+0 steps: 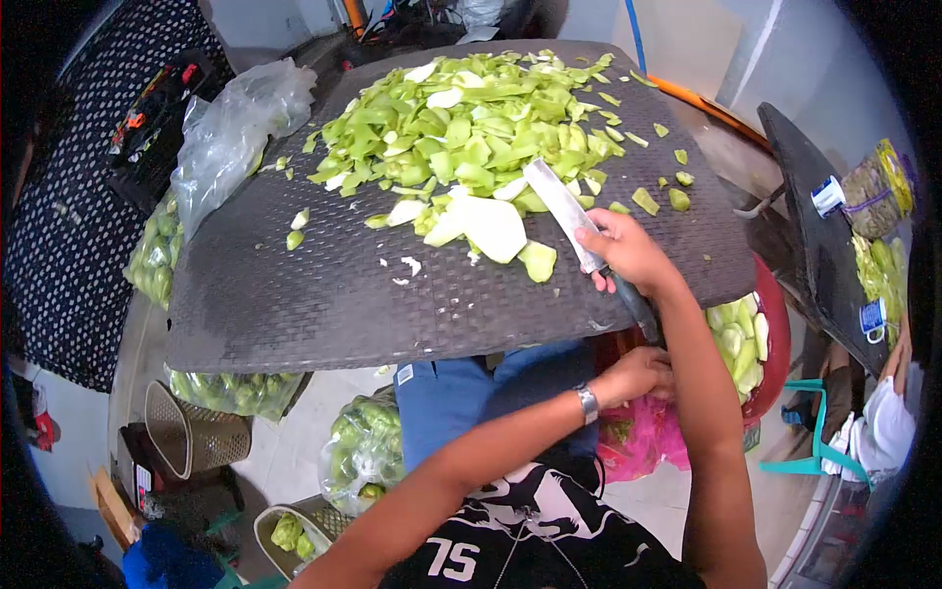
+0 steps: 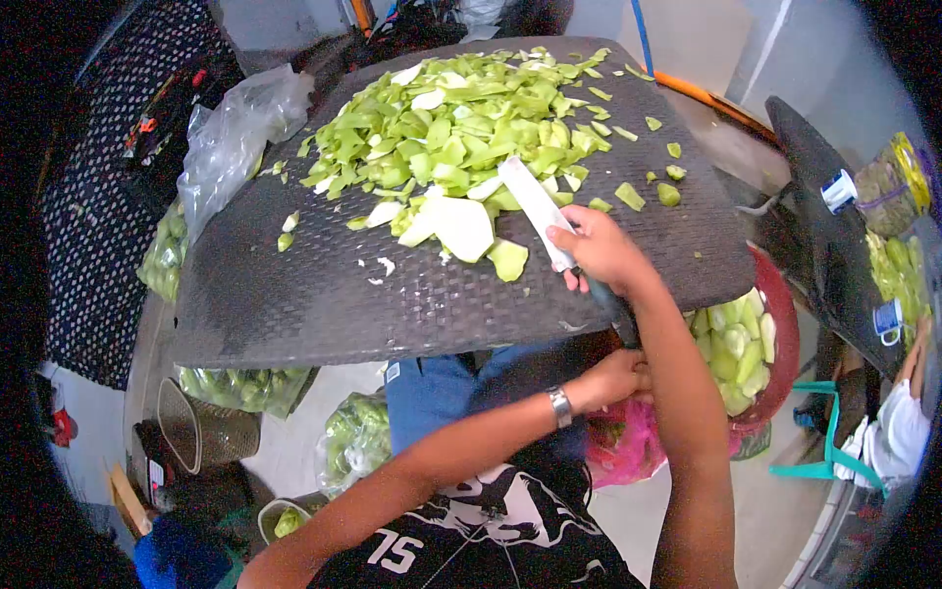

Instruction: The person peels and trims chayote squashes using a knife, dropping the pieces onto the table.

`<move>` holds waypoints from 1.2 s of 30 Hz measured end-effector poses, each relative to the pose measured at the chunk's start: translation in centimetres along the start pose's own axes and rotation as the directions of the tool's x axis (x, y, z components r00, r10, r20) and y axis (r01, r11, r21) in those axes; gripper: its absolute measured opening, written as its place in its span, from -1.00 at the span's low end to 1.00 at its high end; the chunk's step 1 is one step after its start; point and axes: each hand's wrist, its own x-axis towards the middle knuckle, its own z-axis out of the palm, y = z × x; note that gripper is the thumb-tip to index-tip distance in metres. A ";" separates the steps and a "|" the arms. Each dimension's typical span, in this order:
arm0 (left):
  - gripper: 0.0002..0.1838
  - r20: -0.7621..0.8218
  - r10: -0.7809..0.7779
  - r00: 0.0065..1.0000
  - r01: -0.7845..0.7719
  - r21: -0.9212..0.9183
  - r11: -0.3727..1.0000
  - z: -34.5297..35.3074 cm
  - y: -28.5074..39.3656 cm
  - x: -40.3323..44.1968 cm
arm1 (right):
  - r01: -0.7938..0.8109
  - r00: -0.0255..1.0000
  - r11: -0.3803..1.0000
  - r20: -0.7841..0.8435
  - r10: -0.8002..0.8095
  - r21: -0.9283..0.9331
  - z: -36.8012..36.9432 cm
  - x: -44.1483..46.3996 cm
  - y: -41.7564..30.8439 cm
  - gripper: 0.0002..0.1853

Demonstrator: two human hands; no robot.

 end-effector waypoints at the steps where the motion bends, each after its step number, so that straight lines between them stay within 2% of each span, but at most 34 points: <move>1: -0.58 -0.001 0.032 0.999 -0.032 -0.109 0.993 0.5 0.3 0.3 | 0.010 1.000 1.000 -0.002 -0.010 0.009 -0.3 0.0 -0.1 -0.70; 2: -0.59 -0.010 0.058 0.998 -0.059 -0.224 0.973 1.0 0.5 0.3 | 0.012 1.000 1.000 0.002 -0.012 0.021 -0.3 -0.2 0.0 -0.69; 3: -0.62 0.025 0.063 0.998 -0.063 0.008 0.998 0.7 0.8 -0.5 | 0.014 1.000 0.999 0.012 -0.015 0.035 -0.2 -0.3 0.1 -0.69; 5: -0.69 0.077 0.049 0.996 -0.079 0.462 0.883 -1.8 2.2 -4.3 | 0.018 1.000 0.999 -0.019 -0.017 0.049 0.0 -0.4 0.3 -0.68; 7: -0.72 0.094 0.112 0.989 -0.146 0.609 0.780 -3.8 5.7 -8.7 | 0.035 0.999 0.997 -0.038 -0.032 0.070 0.2 -0.2 0.3 -0.69; 9: -0.65 -0.042 0.045 0.998 -0.004 0.682 0.731 -6.3 12.5 -13.0 | 0.051 0.997 0.994 -0.058 -0.046 0.095 0.3 -0.3 0.6 -0.70; 10: -0.60 -0.282 0.083 0.956 0.132 0.663 0.737 -7.6 14.1 -14.6 | 0.068 0.996 0.991 -0.058 -0.062 0.115 0.2 -0.1 1.1 -0.70; 11: -0.54 -0.505 0.116 0.855 0.258 0.609 0.750 -8.6 15.4 -15.8 | 0.071 0.996 0.989 -0.062 -0.064 0.130 0.4 -0.2 1.2 -0.70; 12: -0.48 -0.658 0.208 0.724 0.409 0.652 0.638 -9.8 17.0 -16.6 | 0.077 0.995 0.987 -0.069 -0.068 0.142 0.5 -0.3 1.3 -0.70; 13: -0.42 -0.756 0.330 0.565 0.558 0.645 0.522 -11.1 18.4 -16.7 | 0.090 0.994 0.985 -0.080 -0.078 0.150 0.4 -0.3 1.2 -0.71; 15: -0.26 -0.808 0.408 0.425 0.645 0.587 0.490 -14.2 18.5 -15.8 | 0.103 0.992 0.983 -0.087 -0.091 0.155 0.3 -0.4 1.1 -0.71; 18: -0.27 -0.766 0.495 0.410 0.696 0.614 0.373 -15.5 19.6 -13.1 | 0.108 0.991 0.982 -0.100 -0.093 0.157 0.5 -0.3 1.4 -0.72; 21: -0.19 -0.738 0.496 0.457 0.645 0.659 0.387 -17.3 20.3 -10.2 | 0.102 0.990 0.980 -0.114 -0.083 0.171 0.7 -0.6 1.2 -0.73; 26: -0.46 -0.618 0.500 0.607 0.556 0.780 0.289 -16.9 20.9 -6.4 | 0.135 0.986 0.974 -0.118 -0.114 0.183 0.7 -0.6 1.7 -0.75; 33: -0.48 -0.476 0.431 0.767 0.445 0.878 0.178 -16.5 21.8 -4.9 | 0.193 0.972 0.930 -0.191 -0.138 0.313 0.1 -0.5 2.4 -0.76; 36: -0.41 -0.480 0.379 0.791 0.395 0.874 0.283 -17.9 21.7 -5.8 | 0.218 0.961 0.903 -0.245 -0.132 0.370 -0.4 -0.9 2.5 -0.77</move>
